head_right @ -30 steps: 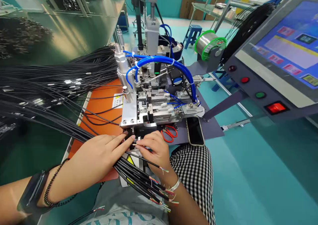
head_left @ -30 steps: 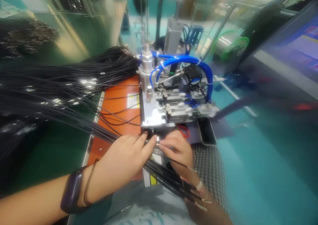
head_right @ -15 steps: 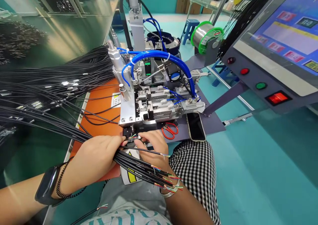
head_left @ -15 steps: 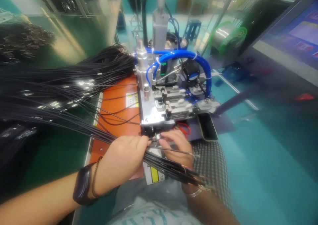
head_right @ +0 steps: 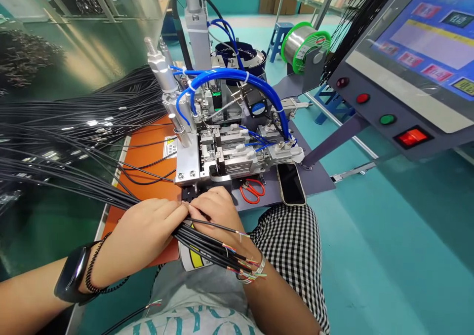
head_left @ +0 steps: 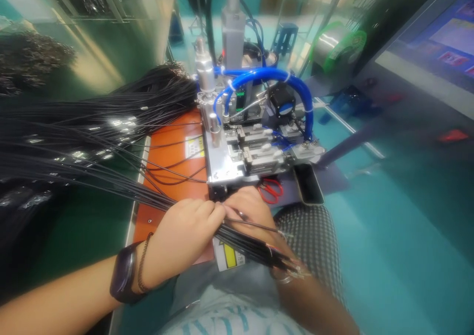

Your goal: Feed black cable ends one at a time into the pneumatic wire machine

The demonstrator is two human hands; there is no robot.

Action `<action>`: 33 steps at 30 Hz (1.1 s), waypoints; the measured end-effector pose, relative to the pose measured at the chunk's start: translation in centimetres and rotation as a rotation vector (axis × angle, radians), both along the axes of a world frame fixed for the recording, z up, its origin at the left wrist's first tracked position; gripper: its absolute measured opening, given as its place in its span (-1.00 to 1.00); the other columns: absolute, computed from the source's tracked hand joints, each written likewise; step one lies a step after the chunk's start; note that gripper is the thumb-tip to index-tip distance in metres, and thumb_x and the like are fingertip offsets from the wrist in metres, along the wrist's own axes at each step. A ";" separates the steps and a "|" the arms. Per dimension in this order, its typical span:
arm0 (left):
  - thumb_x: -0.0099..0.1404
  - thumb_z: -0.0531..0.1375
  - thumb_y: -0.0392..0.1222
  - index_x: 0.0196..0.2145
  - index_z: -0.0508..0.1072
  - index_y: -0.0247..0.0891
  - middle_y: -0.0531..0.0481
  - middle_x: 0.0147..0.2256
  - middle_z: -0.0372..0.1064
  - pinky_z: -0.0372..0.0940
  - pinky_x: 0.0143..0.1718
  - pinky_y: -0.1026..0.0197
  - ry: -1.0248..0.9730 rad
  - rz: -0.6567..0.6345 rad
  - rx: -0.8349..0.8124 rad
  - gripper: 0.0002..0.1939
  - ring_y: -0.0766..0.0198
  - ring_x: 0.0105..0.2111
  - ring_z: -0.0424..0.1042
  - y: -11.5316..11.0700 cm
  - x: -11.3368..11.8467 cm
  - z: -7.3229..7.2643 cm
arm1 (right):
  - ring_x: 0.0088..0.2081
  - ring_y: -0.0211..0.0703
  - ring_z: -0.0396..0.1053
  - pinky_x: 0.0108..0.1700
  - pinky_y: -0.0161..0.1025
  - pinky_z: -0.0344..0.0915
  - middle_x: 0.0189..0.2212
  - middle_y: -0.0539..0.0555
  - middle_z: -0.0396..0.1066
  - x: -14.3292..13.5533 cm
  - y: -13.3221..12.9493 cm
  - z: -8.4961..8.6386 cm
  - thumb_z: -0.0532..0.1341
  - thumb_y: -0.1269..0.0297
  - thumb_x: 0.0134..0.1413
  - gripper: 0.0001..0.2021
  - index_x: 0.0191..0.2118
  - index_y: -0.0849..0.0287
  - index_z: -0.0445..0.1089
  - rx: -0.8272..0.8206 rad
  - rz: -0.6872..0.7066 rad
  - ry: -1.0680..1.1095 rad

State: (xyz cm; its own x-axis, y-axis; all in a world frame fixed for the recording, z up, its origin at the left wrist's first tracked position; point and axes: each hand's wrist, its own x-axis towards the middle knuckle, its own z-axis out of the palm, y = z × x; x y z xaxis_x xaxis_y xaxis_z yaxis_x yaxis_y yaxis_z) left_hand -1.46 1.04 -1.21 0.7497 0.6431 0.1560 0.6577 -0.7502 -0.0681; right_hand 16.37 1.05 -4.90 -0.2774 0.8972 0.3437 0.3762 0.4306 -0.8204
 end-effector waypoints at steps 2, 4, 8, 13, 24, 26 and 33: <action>0.22 0.03 -0.36 -0.31 0.32 -0.27 0.02 -0.50 0.27 0.11 -0.48 0.16 -0.018 0.027 0.020 -0.89 0.20 -0.50 0.26 0.0 0.0 -0.1 | -0.30 -0.18 0.33 -0.17 -0.18 0.26 -0.44 0.01 0.44 0.0 0.0 0.0 0.15 0.37 0.14 -0.84 -0.45 0.13 0.41 -0.049 -0.106 0.046; 0.26 0.01 -0.33 -0.35 0.32 -0.27 0.03 -0.55 0.24 0.08 -0.51 0.16 -0.035 0.067 0.048 -0.89 0.20 -0.54 0.25 0.0 0.1 -0.2 | -0.31 -0.18 0.34 -0.21 -0.20 0.27 -0.44 0.03 0.43 0.0 -0.1 -0.1 0.14 0.37 0.14 -0.83 -0.45 0.14 0.40 -0.089 -0.243 0.143; 0.27 -0.02 -0.33 -0.36 0.32 -0.27 0.04 -0.58 0.22 0.07 -0.54 0.16 -0.041 0.089 0.068 -0.85 0.20 -0.57 0.24 -0.1 0.1 -0.3 | -0.28 -0.16 0.36 -0.22 -0.21 0.29 -0.38 0.04 0.44 0.0 -0.2 -0.5 0.21 0.35 0.07 -0.93 -0.33 0.13 0.45 -0.127 -0.215 0.210; 0.21 0.00 -0.37 -0.27 0.37 -0.31 0.00 -0.51 0.31 0.16 -0.50 0.14 -0.044 0.089 0.007 -0.82 0.18 -0.51 0.30 -0.3 -0.2 -0.2 | -0.31 -0.19 0.39 -0.25 -0.26 0.30 -0.42 0.03 0.45 -0.4 0.0 -0.8 0.25 0.40 0.01 -0.95 -0.41 0.15 0.45 -0.199 -0.190 0.269; 0.28 -0.03 -0.44 0.03 0.36 -0.20 -0.06 -0.27 0.38 0.25 -0.30 0.15 -0.078 -0.028 -0.095 -0.58 0.21 -0.28 0.34 1.9 -0.8 -0.3 | -0.45 -0.27 0.27 -0.38 -0.31 0.23 -0.50 -0.05 0.32 1.8 0.5 -1.5 0.19 0.20 0.06 -0.85 -0.40 0.18 0.34 -0.621 -0.094 0.285; 0.29 -0.02 -0.42 0.05 0.35 -0.14 -0.03 -0.30 0.36 0.21 -0.34 0.16 -0.056 -0.036 -0.102 -0.57 0.22 -0.33 0.30 2.1 -0.8 -0.5 | -0.42 -0.27 0.27 -0.36 -0.30 0.24 -0.44 -0.04 0.32 2.2 0.5 -1.8 0.14 0.19 0.11 -0.84 -0.35 0.17 0.34 -0.644 -0.027 0.313; 0.31 0.00 -0.37 0.07 0.34 -0.08 -0.04 -0.27 0.33 0.16 -0.35 0.16 0.012 -0.016 -0.106 -0.58 0.20 -0.30 0.26 2.1 -0.5 -0.6 | -0.44 -0.29 0.21 -0.38 -0.33 0.19 -0.49 -0.07 0.23 2.1 0.7 -2.1 0.11 0.22 0.12 -0.85 -0.41 0.16 0.28 -0.671 -0.023 0.289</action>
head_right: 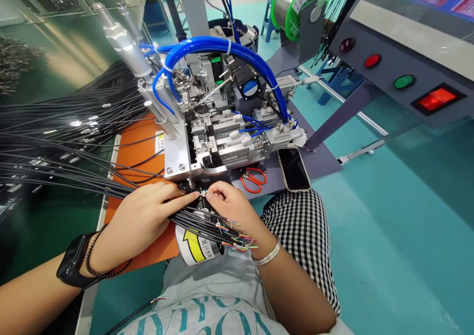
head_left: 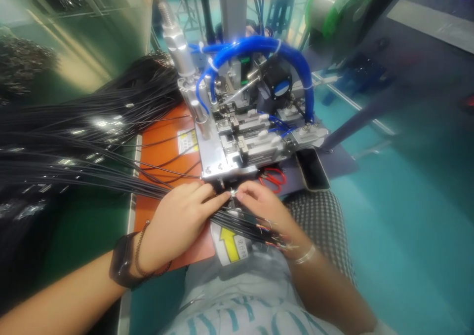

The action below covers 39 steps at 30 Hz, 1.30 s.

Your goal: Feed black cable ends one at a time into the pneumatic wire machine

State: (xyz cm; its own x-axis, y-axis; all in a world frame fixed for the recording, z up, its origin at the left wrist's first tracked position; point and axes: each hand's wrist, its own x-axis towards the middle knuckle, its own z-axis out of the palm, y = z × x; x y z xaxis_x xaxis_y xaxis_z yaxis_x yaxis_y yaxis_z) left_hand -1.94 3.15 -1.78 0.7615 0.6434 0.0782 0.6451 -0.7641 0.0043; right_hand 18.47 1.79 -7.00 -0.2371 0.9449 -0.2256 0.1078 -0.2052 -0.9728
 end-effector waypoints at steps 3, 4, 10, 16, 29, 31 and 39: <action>0.30 0.01 -0.36 0.06 0.34 -0.09 -0.06 -0.26 0.34 0.18 -0.33 0.16 0.015 0.001 0.015 -0.59 0.20 -0.30 0.28 0.0 0.1 0.0 | -0.46 -0.29 0.20 -0.41 -0.33 0.17 -0.51 -0.08 0.23 -0.2 0.1 0.0 0.11 0.24 0.11 -0.85 -0.43 0.16 0.27 0.011 -0.024 -0.027; 0.30 0.01 -0.36 0.06 0.35 -0.09 -0.06 -0.26 0.34 0.18 -0.33 0.15 0.016 -0.001 0.020 -0.59 0.20 -0.30 0.28 0.0 0.1 0.0 | -0.47 -0.29 0.20 -0.41 -0.34 0.17 -0.51 -0.08 0.23 -0.2 0.2 -0.1 0.12 0.24 0.10 -0.85 -0.43 0.16 0.27 0.011 -0.030 -0.029; 0.32 0.02 -0.32 0.06 0.35 -0.08 -0.07 -0.27 0.34 0.17 -0.34 0.14 0.056 -0.018 0.057 -0.62 0.19 -0.30 0.28 0.0 0.2 0.0 | -0.50 -0.30 0.19 -0.43 -0.33 0.17 -0.54 -0.09 0.21 -0.4 0.4 -1.0 0.15 0.26 0.04 -0.88 -0.44 0.16 0.26 -0.006 -0.060 -0.004; 0.34 -0.01 -0.30 0.09 0.30 -0.07 -0.04 -0.30 0.29 0.15 -0.37 0.13 0.107 -0.017 0.088 -0.61 0.17 -0.32 0.23 -0.3 0.5 0.1 | -0.40 -0.26 0.27 -0.35 -0.30 0.22 -0.43 -0.03 0.31 -0.5 0.4 -1.5 0.17 0.23 0.05 -0.88 -0.36 0.16 0.32 0.100 -0.118 0.002; 0.33 -0.02 -0.31 0.08 0.30 -0.11 -0.07 -0.29 0.27 0.16 -0.34 0.12 0.158 -0.007 0.112 -0.62 0.16 -0.33 0.23 -0.8 1.4 0.8 | -0.56 -0.33 0.18 -0.52 -0.34 0.13 -0.56 -0.10 0.25 -0.8 0.3 -1.7 0.20 0.17 0.01 -0.84 -0.34 0.15 0.33 -0.146 -0.157 0.188; 0.33 -0.01 -0.31 0.00 0.36 -0.18 -0.07 -0.30 0.29 0.17 -0.34 0.12 0.107 -0.029 0.163 -0.67 0.18 -0.33 0.24 -0.9 1.2 0.6 | -0.44 -0.28 0.30 -0.40 -0.31 0.24 -0.44 -0.04 0.36 -0.6 0.3 -1.4 0.19 0.21 0.04 -0.81 -0.22 0.14 0.38 -0.023 -0.132 0.116; 0.30 0.02 -0.34 -0.10 0.38 -0.28 -0.05 -0.31 0.31 0.20 -0.36 0.13 0.039 -0.056 0.187 -0.75 0.18 -0.35 0.27 -1.1 0.7 0.3 | -0.34 -0.22 0.34 -0.29 -0.29 0.26 -0.36 0.01 0.42 -0.2 0.4 -0.2 0.19 0.22 0.06 -0.87 -0.32 0.14 0.43 0.166 -0.155 -0.109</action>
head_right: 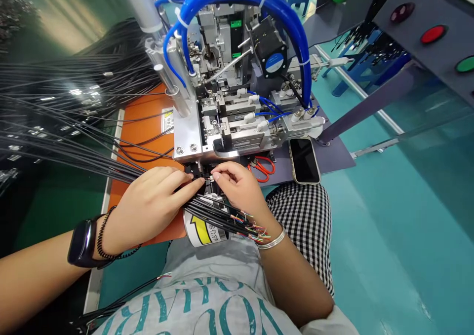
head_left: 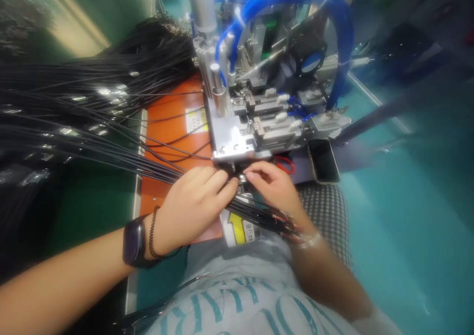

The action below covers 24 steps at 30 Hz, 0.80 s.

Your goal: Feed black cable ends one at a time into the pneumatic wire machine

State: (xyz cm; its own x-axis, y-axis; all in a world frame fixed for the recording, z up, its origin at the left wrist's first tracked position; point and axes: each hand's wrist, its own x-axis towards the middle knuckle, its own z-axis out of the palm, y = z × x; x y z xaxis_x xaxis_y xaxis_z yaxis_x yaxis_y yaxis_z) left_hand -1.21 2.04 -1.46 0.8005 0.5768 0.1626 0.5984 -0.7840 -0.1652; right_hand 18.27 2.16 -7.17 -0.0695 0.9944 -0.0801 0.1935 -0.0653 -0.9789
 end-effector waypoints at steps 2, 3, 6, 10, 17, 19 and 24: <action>0.26 0.03 -0.38 -0.14 0.38 -0.30 -0.04 -0.35 0.29 0.19 -0.41 0.13 0.056 0.047 -0.034 -0.77 0.18 -0.39 0.26 -0.1 0.2 0.2 | -0.42 -0.27 0.29 -0.38 -0.32 0.21 -0.44 -0.02 0.37 -0.2 0.0 0.0 0.19 0.22 0.05 -0.87 -0.38 0.16 0.39 -0.042 -0.029 -0.035; 0.24 0.03 -0.40 -0.19 0.38 -0.31 -0.04 -0.38 0.26 0.18 -0.44 0.14 0.092 0.073 -0.062 -0.79 0.19 -0.42 0.25 -0.2 0.3 0.4 | -0.45 -0.28 0.25 -0.41 -0.33 0.18 -0.47 -0.04 0.34 -0.3 0.0 0.0 0.19 0.22 0.04 -0.87 -0.40 0.17 0.37 -0.067 -0.036 -0.050; 0.19 0.04 -0.43 -0.34 0.36 -0.30 -0.03 -0.43 0.23 0.18 -0.48 0.14 0.169 0.147 -0.147 -0.85 0.19 -0.46 0.25 -0.7 0.6 1.1 | -0.53 -0.32 0.14 -0.49 -0.35 0.09 -0.57 -0.08 0.23 -0.7 0.1 0.2 0.18 0.23 0.01 -0.86 -0.46 0.18 0.31 -0.154 -0.043 -0.055; 0.21 0.06 -0.37 -0.34 0.40 -0.33 -0.14 -0.30 0.33 0.25 -0.36 0.09 0.189 0.197 -0.171 -0.87 0.07 -0.29 0.33 -1.6 0.9 2.0 | -0.59 -0.35 0.04 -0.55 -0.36 -0.01 -0.63 -0.13 0.12 -0.7 0.1 0.1 0.19 0.16 0.01 -0.80 -0.46 0.19 0.29 -0.252 -0.044 0.004; 0.20 0.05 -0.38 -0.03 0.33 -0.36 -0.11 -0.35 0.39 0.29 -0.36 0.07 0.176 0.254 -0.202 -0.64 0.09 -0.36 0.39 -2.0 0.8 1.5 | -0.42 -0.28 0.26 -0.39 -0.34 0.23 -0.44 -0.05 0.27 0.8 -0.8 -0.4 0.25 0.30 0.00 -0.85 -0.24 0.11 0.39 0.085 -0.070 -0.004; 0.19 0.06 -0.36 -0.11 0.36 -0.32 -0.10 -0.37 0.39 0.30 -0.35 0.07 0.173 0.258 -0.240 -0.71 0.09 -0.36 0.40 -1.9 0.9 1.4 | -0.39 -0.26 0.30 -0.37 -0.32 0.27 -0.41 -0.02 0.30 1.5 -1.2 0.7 0.25 0.36 0.01 -0.85 -0.24 0.08 0.41 0.216 -0.048 0.017; 0.10 0.07 -0.42 -0.17 0.38 -0.32 -0.16 -0.30 0.40 0.33 -0.32 0.04 0.225 0.273 -0.329 -0.69 0.05 -0.31 0.41 -2.0 1.1 1.9 | -0.44 -0.19 0.31 -0.42 -0.25 0.29 -0.50 0.02 0.33 3.5 -2.9 6.0 0.19 0.31 0.13 -0.91 -0.31 0.01 0.44 0.478 -0.016 0.173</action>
State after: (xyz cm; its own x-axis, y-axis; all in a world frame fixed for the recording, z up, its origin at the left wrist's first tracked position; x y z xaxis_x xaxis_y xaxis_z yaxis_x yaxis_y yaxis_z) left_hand -0.07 0.01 0.46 0.6067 0.7628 -0.2235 0.7677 -0.6353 -0.0841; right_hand 21.80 -0.70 -1.13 -0.0259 0.9183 0.3951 0.0286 0.3957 -0.9179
